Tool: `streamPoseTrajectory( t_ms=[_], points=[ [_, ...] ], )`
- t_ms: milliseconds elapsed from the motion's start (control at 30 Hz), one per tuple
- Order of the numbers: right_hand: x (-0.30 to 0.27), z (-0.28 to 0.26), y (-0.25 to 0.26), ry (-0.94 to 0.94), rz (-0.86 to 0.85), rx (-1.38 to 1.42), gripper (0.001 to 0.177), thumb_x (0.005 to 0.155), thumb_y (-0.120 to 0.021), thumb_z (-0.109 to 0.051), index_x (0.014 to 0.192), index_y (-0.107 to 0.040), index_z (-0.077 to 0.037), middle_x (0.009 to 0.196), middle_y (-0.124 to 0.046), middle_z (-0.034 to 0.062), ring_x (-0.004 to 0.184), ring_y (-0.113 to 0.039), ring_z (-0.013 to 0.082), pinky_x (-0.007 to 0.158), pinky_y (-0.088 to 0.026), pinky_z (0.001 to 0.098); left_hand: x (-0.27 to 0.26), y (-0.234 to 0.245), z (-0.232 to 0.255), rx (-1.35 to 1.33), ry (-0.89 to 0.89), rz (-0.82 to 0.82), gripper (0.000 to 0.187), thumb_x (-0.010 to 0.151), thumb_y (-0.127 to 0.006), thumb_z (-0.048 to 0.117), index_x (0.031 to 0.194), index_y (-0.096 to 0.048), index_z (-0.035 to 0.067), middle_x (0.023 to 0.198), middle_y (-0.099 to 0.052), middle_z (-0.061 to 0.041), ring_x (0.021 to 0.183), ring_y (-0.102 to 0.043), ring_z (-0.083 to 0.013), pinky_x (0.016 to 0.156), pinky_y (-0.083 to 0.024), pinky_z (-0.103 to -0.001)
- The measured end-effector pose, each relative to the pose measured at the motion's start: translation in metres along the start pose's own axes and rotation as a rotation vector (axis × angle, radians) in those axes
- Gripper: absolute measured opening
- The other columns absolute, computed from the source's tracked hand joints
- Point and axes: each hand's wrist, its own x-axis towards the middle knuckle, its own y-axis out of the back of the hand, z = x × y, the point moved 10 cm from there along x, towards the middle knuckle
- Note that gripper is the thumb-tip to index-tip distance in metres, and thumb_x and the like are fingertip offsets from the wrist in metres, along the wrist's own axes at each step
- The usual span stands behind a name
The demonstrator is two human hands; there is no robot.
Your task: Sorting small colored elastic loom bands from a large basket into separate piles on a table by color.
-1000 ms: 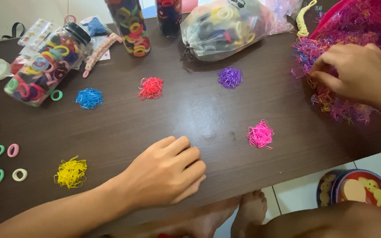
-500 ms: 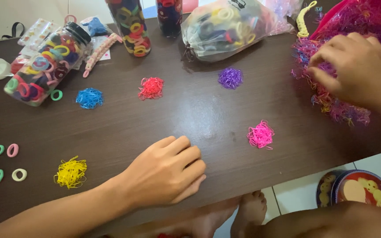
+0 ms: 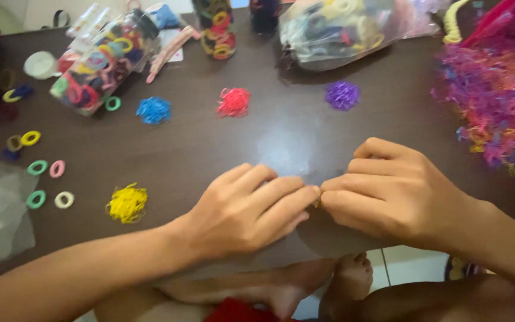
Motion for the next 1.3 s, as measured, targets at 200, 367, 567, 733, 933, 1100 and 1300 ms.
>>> streamPoseTrajectory(
  t_ms=[200, 367, 567, 733, 933, 1100, 1300],
  points=[
    [0.005, -0.002, -0.003, -0.044, 0.114, 0.028, 0.017, 0.084, -0.078, -0.003, 0.077, -0.063, -0.007, 0.085, -0.076, -0.0025, 0.054, -0.051, 0.0140, 0.062, -0.046, 0.0293, 0.004, 0.012, -0.004, -0.122, 0.033, 0.043, 0.004, 0.094, -0.072, 0.006, 0.094, -0.069, 0.003, 0.096, -0.067, -0.007, 0.074, -0.051, -0.0221, 0.068, -0.045, -0.033],
    [0.009, -0.005, -0.008, -0.052, 0.070, 0.005, 0.011, 0.083, -0.078, -0.007, 0.082, -0.067, -0.007, 0.081, -0.074, -0.0010, 0.056, -0.055, 0.0141, 0.066, -0.049, 0.0310, 0.000, 0.004, -0.007, 0.001, 0.009, -0.088, 0.011, 0.093, -0.073, 0.015, 0.092, -0.064, 0.009, 0.087, -0.060, -0.005, 0.074, -0.053, -0.0234, 0.066, -0.045, -0.035],
    [0.003, 0.002, -0.016, -0.129, -0.007, -0.033, 0.021, 0.080, -0.083, -0.021, 0.094, -0.073, -0.011, 0.092, -0.077, -0.0021, 0.053, -0.055, 0.0147, 0.068, -0.048, 0.0312, -0.037, 0.010, -0.081, 0.277, 0.285, -0.910, 0.020, 0.082, -0.065, 0.027, 0.080, -0.073, 0.009, 0.081, -0.072, -0.015, 0.069, -0.069, -0.0367, 0.062, -0.057, -0.047],
    [-0.002, 0.006, -0.017, -0.158, -0.053, -0.073, 0.019, 0.078, -0.083, -0.021, 0.093, -0.073, -0.013, 0.093, -0.078, -0.0047, 0.051, -0.055, 0.0112, 0.073, -0.048, 0.0314, -0.067, 0.036, -0.129, 0.455, 0.651, -1.254, 0.025, 0.078, -0.070, 0.031, 0.082, -0.077, 0.008, 0.088, -0.075, -0.014, 0.073, -0.072, -0.0377, 0.067, -0.057, -0.047],
    [-0.011, 0.015, -0.015, -0.208, -0.079, -0.160, 0.024, 0.078, -0.085, -0.023, 0.098, -0.074, -0.014, 0.100, -0.077, -0.0058, 0.053, -0.055, 0.0121, 0.075, -0.048, 0.0329, -0.069, 0.040, -0.136, 0.607, 0.612, -1.285, 0.020, 0.073, -0.075, 0.028, 0.078, -0.078, 0.009, 0.086, -0.076, -0.013, 0.069, -0.071, -0.0338, 0.064, -0.053, -0.043],
    [-0.017, 0.018, -0.011, -0.227, -0.070, -0.193, 0.020, 0.080, -0.084, -0.018, 0.095, -0.074, -0.011, 0.101, -0.078, -0.0035, 0.054, -0.057, 0.0129, 0.077, -0.050, 0.0348, -0.070, 0.029, -0.138, 0.549, 0.642, -1.248, 0.025, 0.079, -0.066, 0.030, 0.082, -0.077, 0.008, 0.088, -0.076, -0.014, 0.071, -0.072, -0.0353, 0.064, -0.056, -0.044],
    [-0.046, 0.050, -0.007, -0.317, -0.160, -0.344, 0.026, 0.080, -0.086, -0.026, 0.102, -0.075, -0.020, 0.113, -0.079, -0.0028, 0.080, -0.067, 0.0122, 0.082, -0.050, 0.0332, -0.065, 0.008, -0.127, 0.402, 0.513, -1.156, 0.028, 0.078, -0.072, 0.035, 0.086, -0.075, 0.008, 0.088, -0.075, -0.015, 0.071, -0.071, -0.0371, 0.065, -0.058, -0.047]
  ],
)
